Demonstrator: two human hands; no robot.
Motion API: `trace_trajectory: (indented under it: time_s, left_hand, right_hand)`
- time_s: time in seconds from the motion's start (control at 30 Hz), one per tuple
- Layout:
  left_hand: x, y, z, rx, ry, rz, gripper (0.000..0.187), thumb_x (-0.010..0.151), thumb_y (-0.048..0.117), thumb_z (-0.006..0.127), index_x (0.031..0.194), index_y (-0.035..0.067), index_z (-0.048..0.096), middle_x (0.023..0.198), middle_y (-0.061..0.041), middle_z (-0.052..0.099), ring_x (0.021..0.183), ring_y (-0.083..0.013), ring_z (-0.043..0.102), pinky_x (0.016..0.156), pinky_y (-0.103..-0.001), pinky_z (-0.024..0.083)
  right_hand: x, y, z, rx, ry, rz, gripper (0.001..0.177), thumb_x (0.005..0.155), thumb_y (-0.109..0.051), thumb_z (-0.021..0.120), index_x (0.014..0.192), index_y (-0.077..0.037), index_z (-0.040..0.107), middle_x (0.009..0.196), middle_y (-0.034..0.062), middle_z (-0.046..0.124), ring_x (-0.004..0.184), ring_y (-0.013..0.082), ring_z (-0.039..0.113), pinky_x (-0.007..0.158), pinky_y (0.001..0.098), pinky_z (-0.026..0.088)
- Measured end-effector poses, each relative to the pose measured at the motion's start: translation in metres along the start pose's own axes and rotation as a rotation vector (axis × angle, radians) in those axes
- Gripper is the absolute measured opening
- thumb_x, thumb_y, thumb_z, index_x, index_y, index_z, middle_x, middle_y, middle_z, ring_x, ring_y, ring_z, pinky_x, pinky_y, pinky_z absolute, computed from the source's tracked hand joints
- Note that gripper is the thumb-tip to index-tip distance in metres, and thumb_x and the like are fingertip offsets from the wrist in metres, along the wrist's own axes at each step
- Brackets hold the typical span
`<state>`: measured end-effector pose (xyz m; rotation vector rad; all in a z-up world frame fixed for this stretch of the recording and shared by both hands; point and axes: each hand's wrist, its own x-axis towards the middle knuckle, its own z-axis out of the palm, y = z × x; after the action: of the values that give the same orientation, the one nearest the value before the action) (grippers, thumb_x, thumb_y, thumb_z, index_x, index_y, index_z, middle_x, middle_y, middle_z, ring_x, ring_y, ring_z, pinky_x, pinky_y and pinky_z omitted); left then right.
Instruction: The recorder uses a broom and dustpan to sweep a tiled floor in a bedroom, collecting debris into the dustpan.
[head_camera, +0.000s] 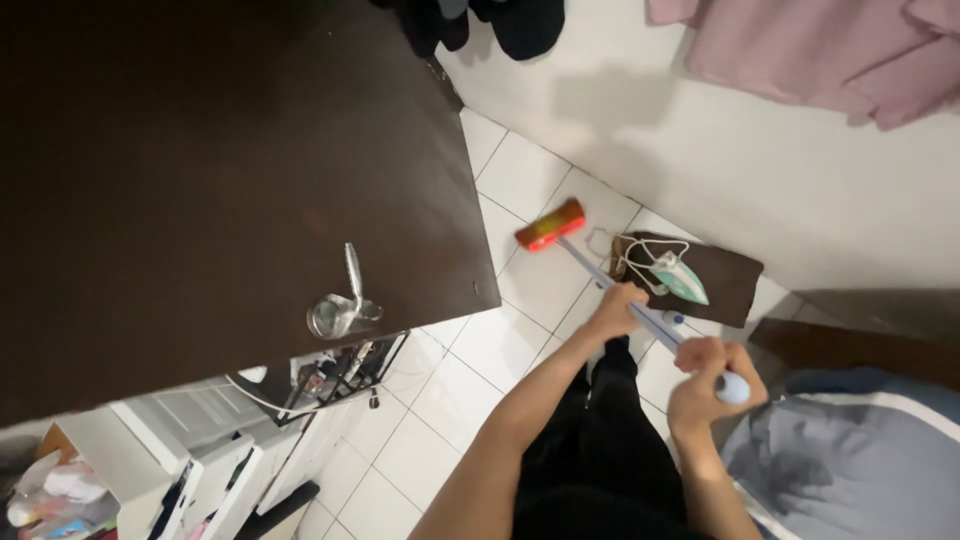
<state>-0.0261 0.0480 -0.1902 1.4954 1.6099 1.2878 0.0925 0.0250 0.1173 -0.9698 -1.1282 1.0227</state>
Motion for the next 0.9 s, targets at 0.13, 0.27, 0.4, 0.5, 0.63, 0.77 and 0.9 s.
trace_trajectory:
  time_s: [0.13, 0.27, 0.4, 0.5, 0.63, 0.77, 0.9]
  left_hand:
    - [-0.029, 0.067, -0.013, -0.044, -0.201, -0.02, 0.016, 0.068, 0.009, 0.073, 0.083, 0.007, 0.069, 0.081, -0.014, 0.066, 0.083, -0.0353, 0.066, 0.074, -0.042, 0.051]
    - [-0.033, 0.117, -0.03, -0.067, -0.09, 0.097, 0.011, 0.066, 0.007, 0.073, 0.076, 0.008, 0.068, 0.078, -0.012, 0.067, 0.077, -0.0329, 0.063, 0.073, -0.041, 0.049]
    - [-0.007, 0.137, -0.047, 0.003, -0.138, 0.166, 0.015, 0.074, 0.011, 0.077, 0.068, 0.009, 0.063, 0.069, -0.009, 0.063, 0.074, -0.0301, 0.063, 0.072, -0.039, 0.049]
    - [0.018, 0.16, -0.07, -0.023, -0.194, 0.19, 0.033, 0.08, 0.012, 0.08, 0.062, 0.006, 0.053, 0.065, -0.009, 0.056, 0.069, -0.0283, 0.06, 0.071, -0.039, 0.047]
    - [0.034, 0.169, -0.094, -0.118, 0.196, 0.246, 0.025, 0.08, 0.01, 0.078, 0.073, 0.003, 0.054, 0.072, -0.01, 0.056, 0.076, -0.0284, 0.057, 0.076, -0.041, 0.048]
    - [0.003, 0.064, -0.059, -0.098, 0.255, 0.071, 0.035, 0.084, 0.008, 0.077, 0.067, 0.004, 0.047, 0.066, -0.009, 0.05, 0.07, -0.0258, 0.054, 0.065, -0.037, 0.045]
    - [-0.026, 0.043, -0.049, -0.098, 0.174, 0.04, 0.041, 0.081, 0.008, 0.079, 0.063, 0.004, 0.042, 0.062, -0.01, 0.048, 0.061, -0.025, 0.05, 0.059, -0.038, 0.04]
  right_hand:
    - [-0.019, -0.036, -0.022, -0.121, 0.08, -0.03, 0.039, 0.109, 0.003, 0.052, 0.071, 0.0, 0.042, 0.06, 0.0127, 0.053, 0.048, 0.016, 0.052, 0.046, 0.0282, 0.04]
    - [-0.018, -0.063, -0.038, 0.181, -0.143, -0.211, 0.022, 0.098, -0.004, 0.058, 0.08, 0.002, 0.046, 0.069, 0.0103, 0.057, 0.052, 0.0147, 0.056, 0.05, 0.0266, 0.046]
    - [-0.017, -0.087, -0.046, 0.111, -0.24, -0.344, 0.022, 0.086, -0.012, 0.065, 0.077, 0.004, 0.053, 0.071, 0.0115, 0.058, 0.057, 0.022, 0.061, 0.059, 0.0381, 0.057]
    - [-0.014, -0.101, -0.028, 0.252, -0.361, -0.487, 0.019, 0.085, -0.01, 0.067, 0.073, -0.001, 0.055, 0.067, 0.0085, 0.062, 0.06, 0.0208, 0.067, 0.058, 0.0371, 0.063]
    - [-0.026, -0.07, 0.009, -0.125, -0.477, -0.345, 0.02, 0.087, 0.002, 0.071, 0.075, -0.002, 0.055, 0.076, 0.0132, 0.067, 0.067, 0.0231, 0.069, 0.065, 0.0307, 0.056]
    - [-0.057, 0.015, 0.019, -0.234, -0.316, -0.365, 0.025, 0.093, 0.007, 0.068, 0.073, -0.001, 0.057, 0.073, 0.0106, 0.065, 0.063, 0.0195, 0.065, 0.065, 0.0292, 0.052]
    - [-0.079, 0.003, 0.016, -0.323, -0.298, -0.227, 0.026, 0.095, 0.006, 0.068, 0.071, -0.001, 0.06, 0.074, 0.0108, 0.069, 0.058, 0.0162, 0.063, 0.059, 0.0268, 0.048]
